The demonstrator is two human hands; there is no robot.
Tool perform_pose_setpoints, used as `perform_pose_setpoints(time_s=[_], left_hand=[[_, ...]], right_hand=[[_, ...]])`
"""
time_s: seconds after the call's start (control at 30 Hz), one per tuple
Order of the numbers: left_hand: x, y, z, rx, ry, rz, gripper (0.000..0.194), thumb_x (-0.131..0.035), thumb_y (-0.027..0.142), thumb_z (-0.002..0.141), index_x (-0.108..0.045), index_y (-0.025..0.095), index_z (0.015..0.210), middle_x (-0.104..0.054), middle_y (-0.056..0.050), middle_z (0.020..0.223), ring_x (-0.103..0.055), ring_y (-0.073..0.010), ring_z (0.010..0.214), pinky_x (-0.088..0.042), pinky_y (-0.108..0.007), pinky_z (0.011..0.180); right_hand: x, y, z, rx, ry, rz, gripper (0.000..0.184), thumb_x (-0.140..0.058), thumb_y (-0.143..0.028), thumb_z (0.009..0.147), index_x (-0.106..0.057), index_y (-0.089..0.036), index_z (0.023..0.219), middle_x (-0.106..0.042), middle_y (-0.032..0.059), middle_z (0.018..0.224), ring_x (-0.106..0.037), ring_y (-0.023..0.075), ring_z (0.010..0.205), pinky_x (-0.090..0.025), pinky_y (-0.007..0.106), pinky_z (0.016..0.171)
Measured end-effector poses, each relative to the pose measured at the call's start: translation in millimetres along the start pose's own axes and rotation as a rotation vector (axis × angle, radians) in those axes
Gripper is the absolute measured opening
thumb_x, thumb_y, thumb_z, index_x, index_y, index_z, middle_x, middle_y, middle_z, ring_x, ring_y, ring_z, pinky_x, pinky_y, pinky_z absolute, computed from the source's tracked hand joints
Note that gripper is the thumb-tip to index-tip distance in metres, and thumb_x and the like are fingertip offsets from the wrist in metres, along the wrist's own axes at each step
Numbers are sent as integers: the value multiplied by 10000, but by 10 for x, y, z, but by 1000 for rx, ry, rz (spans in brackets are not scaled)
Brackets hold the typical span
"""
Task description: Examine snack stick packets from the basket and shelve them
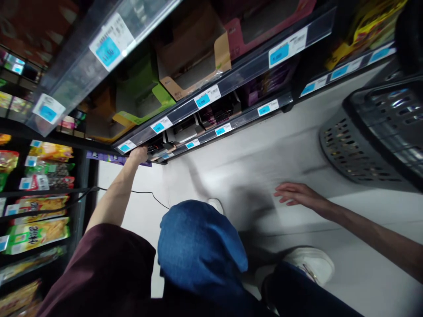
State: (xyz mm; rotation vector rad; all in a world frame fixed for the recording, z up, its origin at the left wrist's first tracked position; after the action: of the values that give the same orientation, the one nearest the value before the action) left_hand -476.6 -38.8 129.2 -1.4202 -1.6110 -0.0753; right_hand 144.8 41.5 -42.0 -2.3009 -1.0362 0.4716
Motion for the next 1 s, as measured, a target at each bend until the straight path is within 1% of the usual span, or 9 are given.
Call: perform_pose_setpoints(time_s=[0.07, 0.13, 0.27, 0.43, 0.57, 0.77, 0.87, 0.93, 1.0], left_hand=[[-30, 15, 43, 56, 24, -1, 535, -486, 169, 812, -504, -19, 1312, -621, -289, 1213, -610, -332, 1110, -467, -368, 920], [-71, 61, 86, 87, 10, -23, 528, -470, 171, 840, -482, 32, 1350, -600, -263, 1267, -604, -321, 1110, -469, -369, 907], [-158, 195, 143, 109, -32, -99, 508, -477, 180, 859, -482, 52, 1350, -606, -257, 1245, -598, -319, 1089, -464, -377, 908], [-184, 268, 184, 133, 6, -154, 589, -490, 134, 844, -423, 54, 1424, -586, -293, 1247, -600, -378, 1111, -473, -460, 907], [-151, 298, 233, 128, 13, -137, 559, -470, 112, 845, -465, 37, 1399, -575, -310, 1249, -590, -394, 1123, -481, -471, 893], [-53, 295, 221, 145, 38, -68, 449, -372, 147, 918, -507, 27, 1329, -576, -237, 1243, -577, -293, 1084, -464, -383, 900], [-61, 285, 210, 159, -3, -66, 437, -378, 169, 920, -493, 19, 1314, -579, -196, 1227, -559, -249, 1049, -454, -346, 882], [-94, 312, 200, 176, -63, -60, 430, -382, 194, 922, -496, -1, 1288, -585, -189, 1211, -544, -241, 1042, -446, -328, 874], [-92, 403, 164, 196, -97, -26, 460, -384, 210, 920, -471, -59, 1282, -583, -223, 1220, -520, -265, 1087, -432, -335, 896]], right_hand=[[-3, -32, -31, -4, 5, -4, 478, -743, -532, 658, -636, -185, 969, -725, 132, 1068, -707, 254, 857, -534, 337, 703], [-14, -73, -66, -11, 8, -7, 466, -746, -526, 663, -638, -187, 964, -726, 132, 1071, -710, 258, 867, -540, 340, 709], [-29, -118, -107, -30, 22, -15, 429, -752, -508, 678, -643, -188, 941, -732, 128, 1051, -713, 254, 844, -549, 337, 689], [-30, -60, -62, -11, 7, 30, 415, -764, -477, 693, -646, -177, 954, -732, 120, 1045, -703, 215, 814, -543, 310, 686], [-18, -12, -5, 12, -4, 53, 408, -764, -460, 711, -650, -173, 978, -730, 114, 1045, -699, 195, 797, -537, 297, 683], [-11, -41, 9, -2, 1, 36, 337, -748, -391, 750, -646, -175, 987, -734, 99, 1027, -697, 179, 797, -539, 282, 678], [2, -16, 22, -12, -5, 45, 288, -735, -351, 777, -643, -178, 987, -736, 96, 1020, -700, 174, 789, -541, 270, 665], [33, 23, 38, -27, 17, 46, 260, -729, -334, 787, -644, -179, 978, -739, 91, 1004, -700, 172, 778, -540, 259, 645], [52, 56, 55, -43, 36, 34, 241, -735, -319, 785, -652, -177, 961, -740, 88, 988, -700, 175, 771, -536, 248, 620]])
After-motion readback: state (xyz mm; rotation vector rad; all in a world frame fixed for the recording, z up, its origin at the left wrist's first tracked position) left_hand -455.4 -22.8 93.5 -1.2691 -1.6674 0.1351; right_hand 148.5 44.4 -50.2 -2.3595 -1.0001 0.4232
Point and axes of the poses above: each hand's wrist, its own z-axis towards the middle knuckle, its own x-axis out of the back of the hand, y = z × x, the point moved 10 cm from there along z, towards the middle knuckle
